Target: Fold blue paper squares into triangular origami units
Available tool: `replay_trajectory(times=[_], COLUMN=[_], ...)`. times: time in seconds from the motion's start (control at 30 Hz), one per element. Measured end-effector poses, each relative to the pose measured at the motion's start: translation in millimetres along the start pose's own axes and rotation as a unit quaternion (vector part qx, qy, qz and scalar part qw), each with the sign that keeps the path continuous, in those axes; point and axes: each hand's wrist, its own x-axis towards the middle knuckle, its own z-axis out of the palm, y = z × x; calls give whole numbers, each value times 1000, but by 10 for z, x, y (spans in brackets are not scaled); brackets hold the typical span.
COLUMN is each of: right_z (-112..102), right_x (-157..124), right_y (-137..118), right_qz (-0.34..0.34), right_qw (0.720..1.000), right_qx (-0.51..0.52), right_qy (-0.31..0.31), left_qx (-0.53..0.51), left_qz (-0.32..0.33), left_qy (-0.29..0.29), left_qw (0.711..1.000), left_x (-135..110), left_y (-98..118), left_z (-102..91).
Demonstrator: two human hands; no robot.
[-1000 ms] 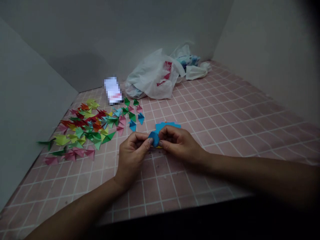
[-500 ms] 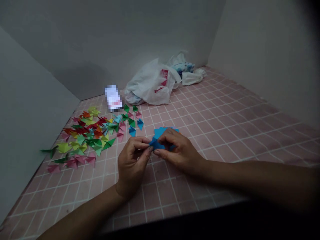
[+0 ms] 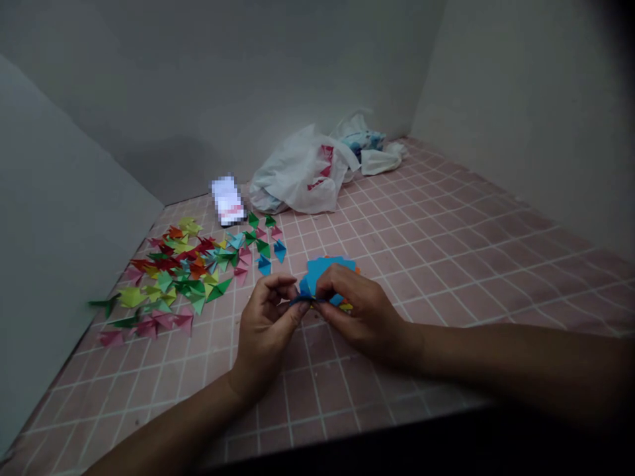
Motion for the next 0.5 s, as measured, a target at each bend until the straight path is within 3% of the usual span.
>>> replay_trajectory(times=[0.13,0.27,0.5], right_z=[-18,-65,-82], right_x=[3,19,38], right_y=[8,-8,-12], right_qz=[23,51,61], right_qw=[999,995,995], right_qx=[31,79,64], right_qy=[-20,-46,-52], left_qx=[-8,12,26], left_qz=[-29,-17,-4], left_qy=[-17,-28,-35], left_qw=[999,999,999], left_x=[-2,-12,0], left_y=[-1,-6,-36], left_z=[-25,-37,-43])
